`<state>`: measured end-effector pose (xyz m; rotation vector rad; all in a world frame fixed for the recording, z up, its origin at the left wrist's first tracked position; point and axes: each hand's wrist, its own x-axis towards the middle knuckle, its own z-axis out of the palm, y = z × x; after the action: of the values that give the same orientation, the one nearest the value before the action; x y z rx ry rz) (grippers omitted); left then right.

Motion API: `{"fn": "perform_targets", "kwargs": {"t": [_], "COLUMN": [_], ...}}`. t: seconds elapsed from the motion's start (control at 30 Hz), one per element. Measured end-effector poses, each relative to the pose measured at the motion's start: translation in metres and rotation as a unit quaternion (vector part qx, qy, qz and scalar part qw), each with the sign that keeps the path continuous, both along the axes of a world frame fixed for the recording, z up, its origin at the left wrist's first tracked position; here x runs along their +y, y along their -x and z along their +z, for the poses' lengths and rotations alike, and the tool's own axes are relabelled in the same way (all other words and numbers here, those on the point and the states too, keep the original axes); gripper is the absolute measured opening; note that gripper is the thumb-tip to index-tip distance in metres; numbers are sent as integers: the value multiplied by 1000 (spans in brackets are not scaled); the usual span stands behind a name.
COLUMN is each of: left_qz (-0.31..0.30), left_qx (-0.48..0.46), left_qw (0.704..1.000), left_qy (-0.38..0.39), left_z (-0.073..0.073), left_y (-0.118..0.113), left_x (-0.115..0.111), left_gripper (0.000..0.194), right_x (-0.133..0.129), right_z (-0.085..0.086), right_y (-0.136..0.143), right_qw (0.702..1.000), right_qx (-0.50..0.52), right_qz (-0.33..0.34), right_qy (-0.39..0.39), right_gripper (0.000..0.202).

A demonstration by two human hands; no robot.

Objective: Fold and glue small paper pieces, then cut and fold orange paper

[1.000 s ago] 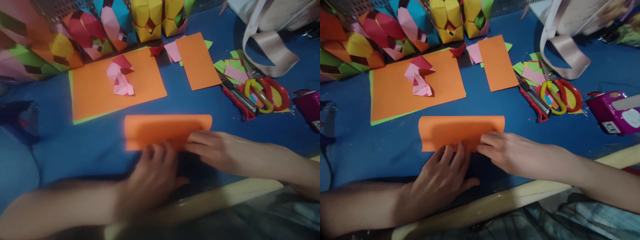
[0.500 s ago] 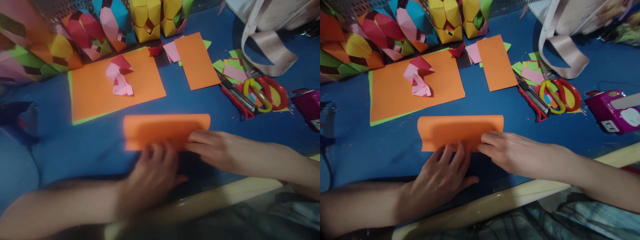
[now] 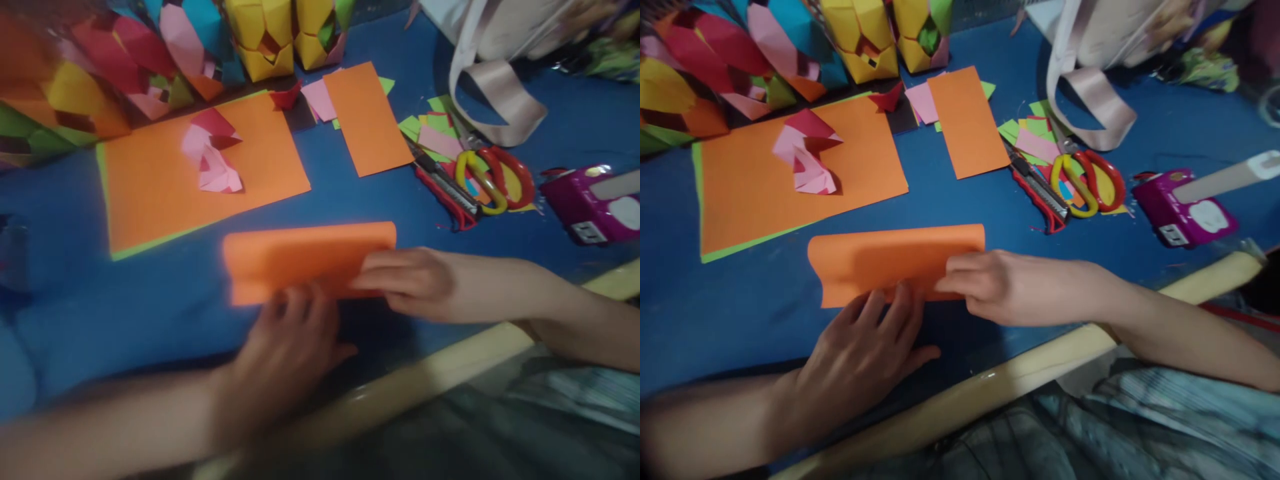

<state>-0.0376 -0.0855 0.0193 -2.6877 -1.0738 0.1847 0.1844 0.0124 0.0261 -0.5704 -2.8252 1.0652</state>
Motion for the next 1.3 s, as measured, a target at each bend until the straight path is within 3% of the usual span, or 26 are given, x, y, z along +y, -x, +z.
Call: {"fn": "perform_targets", "kwargs": {"t": [0.23,0.57,1.13,1.3], "left_qz": [-23,-41,-45,-44], "left_qx": [-40,-38,-31,-36], "left_qw": [998,997,997,997], "left_qy": [-42,-56,-55,-52], "left_z": [-2,-2,-4,-4], "left_y": [0,3,3,3], "left_x": [8,11,8,8], "left_gripper": [53,53,51,48], "right_x": [24,21,19,16], "right_z": [20,2,6,4], "right_y": [-16,-7,-12,-9], "right_qw": [991,999,999,999], "right_qx": [71,9,-12,-18], "right_qz": [-92,-28,14,27], "right_qy": [58,45,29,-6], "right_gripper": [26,35,34,33]}}
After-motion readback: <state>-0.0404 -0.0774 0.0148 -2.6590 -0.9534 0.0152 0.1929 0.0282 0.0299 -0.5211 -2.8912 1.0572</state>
